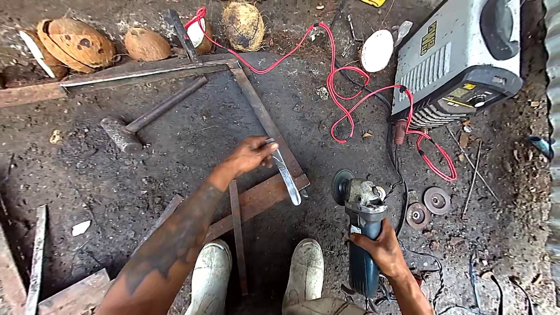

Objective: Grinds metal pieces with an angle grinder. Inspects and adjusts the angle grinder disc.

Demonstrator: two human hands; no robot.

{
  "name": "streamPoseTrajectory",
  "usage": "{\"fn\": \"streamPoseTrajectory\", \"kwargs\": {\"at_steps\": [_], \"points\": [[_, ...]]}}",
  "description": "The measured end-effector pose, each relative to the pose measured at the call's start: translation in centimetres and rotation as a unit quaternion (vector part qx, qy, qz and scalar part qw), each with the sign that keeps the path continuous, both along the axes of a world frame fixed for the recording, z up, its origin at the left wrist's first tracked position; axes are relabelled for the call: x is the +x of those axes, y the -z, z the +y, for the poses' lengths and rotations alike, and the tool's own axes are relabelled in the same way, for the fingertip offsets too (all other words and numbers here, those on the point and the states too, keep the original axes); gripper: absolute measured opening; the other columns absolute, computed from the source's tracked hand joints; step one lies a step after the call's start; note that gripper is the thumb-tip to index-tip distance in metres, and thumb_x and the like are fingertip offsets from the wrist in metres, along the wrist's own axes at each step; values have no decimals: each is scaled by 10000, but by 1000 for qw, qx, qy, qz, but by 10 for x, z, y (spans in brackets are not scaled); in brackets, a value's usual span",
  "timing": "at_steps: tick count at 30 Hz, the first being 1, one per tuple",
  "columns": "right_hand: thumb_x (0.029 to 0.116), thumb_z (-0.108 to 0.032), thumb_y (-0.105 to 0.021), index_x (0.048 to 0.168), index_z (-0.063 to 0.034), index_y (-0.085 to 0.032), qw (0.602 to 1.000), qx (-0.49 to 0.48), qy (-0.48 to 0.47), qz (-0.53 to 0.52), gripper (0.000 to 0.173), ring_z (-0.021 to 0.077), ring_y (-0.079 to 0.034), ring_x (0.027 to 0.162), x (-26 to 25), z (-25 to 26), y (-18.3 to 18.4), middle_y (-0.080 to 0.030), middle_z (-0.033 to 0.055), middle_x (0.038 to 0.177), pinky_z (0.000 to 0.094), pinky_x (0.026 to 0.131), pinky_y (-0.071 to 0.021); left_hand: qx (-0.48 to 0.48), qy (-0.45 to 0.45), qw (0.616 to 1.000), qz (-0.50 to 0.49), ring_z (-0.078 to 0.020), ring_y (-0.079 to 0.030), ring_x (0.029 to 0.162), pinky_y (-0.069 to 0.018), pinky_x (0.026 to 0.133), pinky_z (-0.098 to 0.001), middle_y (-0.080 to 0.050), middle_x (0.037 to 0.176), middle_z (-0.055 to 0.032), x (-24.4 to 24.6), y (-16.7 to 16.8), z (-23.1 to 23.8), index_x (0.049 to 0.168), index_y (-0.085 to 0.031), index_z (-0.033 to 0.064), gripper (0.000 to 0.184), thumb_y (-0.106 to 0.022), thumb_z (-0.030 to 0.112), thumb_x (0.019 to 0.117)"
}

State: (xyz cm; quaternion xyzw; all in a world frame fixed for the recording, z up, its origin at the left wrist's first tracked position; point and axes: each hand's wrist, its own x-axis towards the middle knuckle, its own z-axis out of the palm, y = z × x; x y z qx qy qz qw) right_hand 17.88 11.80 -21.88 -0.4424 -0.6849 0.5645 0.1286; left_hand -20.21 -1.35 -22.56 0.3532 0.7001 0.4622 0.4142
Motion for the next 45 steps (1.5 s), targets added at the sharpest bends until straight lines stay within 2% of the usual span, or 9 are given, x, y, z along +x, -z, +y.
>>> {"fn": "streamPoseTrajectory", "kwargs": {"at_steps": [4,8,10,15,19,22,25,30,45], "points": [[590,-199,-840,1290,-20,-505,999,-23,28,2,796,155,-735,786,7,-4,0,-717,62,965,323,664,-643,-116,189,971,89,-197,-616,674,-547,698,-388,-649,830,-128,-19,34,64,1069,-672,-18,317,-536,268,1082],[591,-201,-851,1287,-18,-500,999,-24,46,7,801,163,-736,766,19,-7,1,-716,71,962,333,645,-646,-164,129,963,169,-302,-708,879,-577,853,-502,-710,1000,-189,-6,48,91,1159,-679,3,419,-668,391,1004],[595,-217,-858,1286,-18,-504,999,-21,49,5,801,156,-734,785,27,-7,2,-716,64,969,324,663,-645,-173,58,954,236,-392,-684,1038,-536,933,-602,-686,1110,-231,12,39,78,1297,-609,14,544,-647,465,996],[597,-220,-852,1291,-17,-500,998,-23,52,2,804,153,-735,797,31,-2,7,-717,66,976,323,681,-646,-272,51,910,309,-380,-695,944,-575,775,-606,-667,1151,-181,80,16,-21,1272,-605,71,710,-747,618,841],[585,-203,-841,1269,-18,-496,998,-24,52,-11,788,148,-731,770,18,2,8,-709,60,949,325,655,-643,-350,-29,929,114,-390,-681,1063,-536,937,-574,-677,1155,-243,118,29,-74,1322,-588,-11,685,-666,555,945],[597,-189,-823,1281,-12,-487,999,-21,44,-11,782,138,-728,794,5,4,5,-701,55,967,315,674,-638,-289,-162,935,-127,-202,-699,708,-607,666,-371,-703,912,-116,125,38,-74,1156,-668,32,532,-531,533,1042],[593,-181,-825,1274,-9,-487,999,-14,32,-11,779,136,-729,803,-5,5,3,-701,56,971,309,682,-638,-257,-236,900,-262,-174,-681,651,-589,593,-318,-698,897,-101,125,34,-54,1157,-655,18,513,-494,497,1069],[605,-196,-825,1276,-12,-482,1000,12,-4,-24,776,117,-723,815,-21,8,-1,-695,47,976,291,692,-631,-203,-232,921,-239,-86,-594,588,-535,549,-236,-634,825,-30,123,44,-45,1134,-660,29,292,-514,279,1095],[660,-264,-815,1395,16,-442,976,122,-114,-137,871,92,-693,902,-56,11,-3,-675,78,1072,287,792,-595,-186,-182,907,-331,-70,-573,562,-498,522,-203,-638,817,-21,125,44,-55,1098,-617,38,314,-417,279,1125]]}}
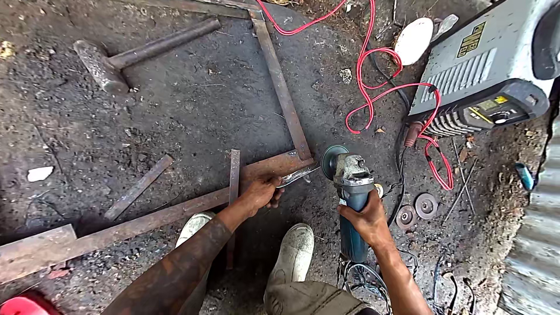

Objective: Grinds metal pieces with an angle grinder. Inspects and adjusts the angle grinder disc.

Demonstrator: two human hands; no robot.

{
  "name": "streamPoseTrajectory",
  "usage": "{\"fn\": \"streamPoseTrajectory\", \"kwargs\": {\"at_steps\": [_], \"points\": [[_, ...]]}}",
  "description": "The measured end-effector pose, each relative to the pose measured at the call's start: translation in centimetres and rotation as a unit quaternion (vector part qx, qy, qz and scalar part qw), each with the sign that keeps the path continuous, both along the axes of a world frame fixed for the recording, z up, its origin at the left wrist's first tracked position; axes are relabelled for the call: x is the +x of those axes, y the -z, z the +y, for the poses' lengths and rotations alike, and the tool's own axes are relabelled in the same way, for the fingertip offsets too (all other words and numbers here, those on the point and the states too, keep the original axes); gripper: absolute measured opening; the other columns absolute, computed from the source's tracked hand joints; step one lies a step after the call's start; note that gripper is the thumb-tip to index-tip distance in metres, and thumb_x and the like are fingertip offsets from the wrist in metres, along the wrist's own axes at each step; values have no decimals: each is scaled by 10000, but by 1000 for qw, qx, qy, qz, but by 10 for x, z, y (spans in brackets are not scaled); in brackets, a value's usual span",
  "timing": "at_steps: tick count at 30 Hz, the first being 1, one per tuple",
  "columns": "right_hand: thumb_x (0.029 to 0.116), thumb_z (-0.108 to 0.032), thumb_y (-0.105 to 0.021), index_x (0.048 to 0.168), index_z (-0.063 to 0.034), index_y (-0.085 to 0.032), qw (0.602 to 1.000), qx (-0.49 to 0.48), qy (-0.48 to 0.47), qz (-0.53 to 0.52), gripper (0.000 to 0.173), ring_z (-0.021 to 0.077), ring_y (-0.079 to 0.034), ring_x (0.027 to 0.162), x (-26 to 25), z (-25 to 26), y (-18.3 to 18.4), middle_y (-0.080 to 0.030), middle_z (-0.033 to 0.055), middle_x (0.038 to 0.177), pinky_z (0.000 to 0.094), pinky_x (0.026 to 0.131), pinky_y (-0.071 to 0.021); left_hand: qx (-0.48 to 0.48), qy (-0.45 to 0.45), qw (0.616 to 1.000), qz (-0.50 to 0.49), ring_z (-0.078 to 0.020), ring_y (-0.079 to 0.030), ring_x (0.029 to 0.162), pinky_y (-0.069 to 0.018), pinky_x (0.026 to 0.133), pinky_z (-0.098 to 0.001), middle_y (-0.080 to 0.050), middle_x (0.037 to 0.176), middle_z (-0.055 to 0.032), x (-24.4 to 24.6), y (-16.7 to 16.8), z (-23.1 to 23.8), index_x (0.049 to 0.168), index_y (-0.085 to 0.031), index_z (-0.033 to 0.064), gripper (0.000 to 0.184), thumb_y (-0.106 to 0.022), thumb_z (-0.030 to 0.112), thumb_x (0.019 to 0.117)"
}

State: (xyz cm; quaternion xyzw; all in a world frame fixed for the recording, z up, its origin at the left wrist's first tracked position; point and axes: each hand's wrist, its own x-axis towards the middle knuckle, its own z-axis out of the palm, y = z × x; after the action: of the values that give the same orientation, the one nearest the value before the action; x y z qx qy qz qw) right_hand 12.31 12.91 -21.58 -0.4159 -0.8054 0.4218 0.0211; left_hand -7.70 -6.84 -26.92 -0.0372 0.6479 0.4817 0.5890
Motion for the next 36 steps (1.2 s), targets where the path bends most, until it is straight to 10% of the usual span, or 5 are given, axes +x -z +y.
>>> {"fn": "streamPoseTrajectory", "kwargs": {"at_steps": [11,15,21,28,36], "points": [[696,-298,-817,1456,32,-394,998,42,-19,-52,931,132,-698,903,-8,-9,9,-683,105,1068,346,814,-594,-32,77,996,38,-85,-541,502,-483,494,-225,-619,722,-23,4,4,-3,1016,-637,38,463,-379,408,1122],[671,-266,-829,1395,35,-437,1000,29,11,2,877,85,-695,887,-3,-10,2,-677,83,1057,277,784,-601,-164,362,882,252,-386,-687,916,-541,814,-594,-684,965,-228,-36,-41,-15,1041,-692,-15,665,-412,587,1057],[665,-237,-823,1363,5,-458,997,12,66,47,824,61,-698,864,17,-5,-15,-677,49,1039,248,744,-610,-151,282,831,455,-365,-642,769,-481,673,-627,-625,776,-155,-109,-119,-39,866,-655,59,614,-463,620,1027],[659,-261,-831,1390,8,-431,991,10,118,65,876,58,-690,894,46,3,-18,-658,64,1090,261,761,-611,-232,668,685,177,-460,-664,950,-526,786,-657,-664,975,-261,-33,-79,-123,1052,-659,-50,299,-709,209,912],[796,-57,-768,1477,97,-219,979,-82,102,158,888,159,-697,1022,75,15,-10,-601,125,1212,387,907,-613,-474,504,665,282,-386,-700,959,-551,804,-613,-710,975,-172,-127,-131,-289,1062,-704,70,289,-602,337,1016]]}}
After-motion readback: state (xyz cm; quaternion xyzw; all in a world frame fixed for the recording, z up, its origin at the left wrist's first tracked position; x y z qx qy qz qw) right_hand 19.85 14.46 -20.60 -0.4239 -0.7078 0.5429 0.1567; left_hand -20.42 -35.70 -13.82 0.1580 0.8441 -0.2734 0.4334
